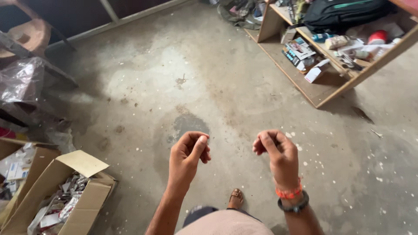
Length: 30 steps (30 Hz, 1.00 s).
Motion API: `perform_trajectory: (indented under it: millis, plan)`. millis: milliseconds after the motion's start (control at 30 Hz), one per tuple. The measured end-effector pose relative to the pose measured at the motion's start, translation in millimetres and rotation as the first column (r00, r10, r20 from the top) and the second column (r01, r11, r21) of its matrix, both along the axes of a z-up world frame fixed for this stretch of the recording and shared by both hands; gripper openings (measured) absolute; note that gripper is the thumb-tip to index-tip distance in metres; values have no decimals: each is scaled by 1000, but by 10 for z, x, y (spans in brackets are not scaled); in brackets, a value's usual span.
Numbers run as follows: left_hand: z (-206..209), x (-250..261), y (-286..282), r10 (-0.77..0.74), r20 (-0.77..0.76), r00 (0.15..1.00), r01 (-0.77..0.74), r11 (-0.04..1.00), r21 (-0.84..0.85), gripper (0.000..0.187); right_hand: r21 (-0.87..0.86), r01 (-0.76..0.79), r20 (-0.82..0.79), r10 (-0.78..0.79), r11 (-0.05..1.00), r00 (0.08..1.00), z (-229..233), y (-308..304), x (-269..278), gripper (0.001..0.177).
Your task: The person picks up medicine bottles from a counter by hand and places them onto shelves in a storage room. They move between the counter and the shelving unit multiple times to organize the pharmaceutical products on the shelves.
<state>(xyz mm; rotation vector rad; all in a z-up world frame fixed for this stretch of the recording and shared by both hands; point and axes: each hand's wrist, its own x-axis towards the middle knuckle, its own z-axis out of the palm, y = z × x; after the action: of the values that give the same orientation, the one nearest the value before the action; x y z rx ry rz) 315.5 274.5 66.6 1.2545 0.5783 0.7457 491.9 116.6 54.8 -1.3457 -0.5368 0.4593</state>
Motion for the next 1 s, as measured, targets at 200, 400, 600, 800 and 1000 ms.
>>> perform_trajectory:
  millis: [200, 400, 600, 800, 1000]
  plan:
    - [47, 787, 702, 167, 20, 986, -166, 985, -45, 19, 24, -108, 25, 108, 994, 994, 153, 912, 1081, 19]
    - [-151, 1785, 1824, 205, 15, 979, -203, 976, -80, 19, -16, -124, 19, 124, 992, 992, 46, 2099, 2167, 19]
    - [-37, 3053, 3270, 206, 62, 977, -200, 976, -85, 21, -24, -100, 35, 100, 995, 994, 218, 3398, 3217, 20]
    - [320, 4333, 4457, 54, -2, 999, -54, 995, -82, 19, -66, -31, 41, 34, 997, 999, 550, 4445, 4195, 21]
    - [471, 5538, 5407, -107, 66, 992, 113, 989, -92, 20, -38, 22, 11, -22, 999, 1000, 590, 5474, 5279, 19]
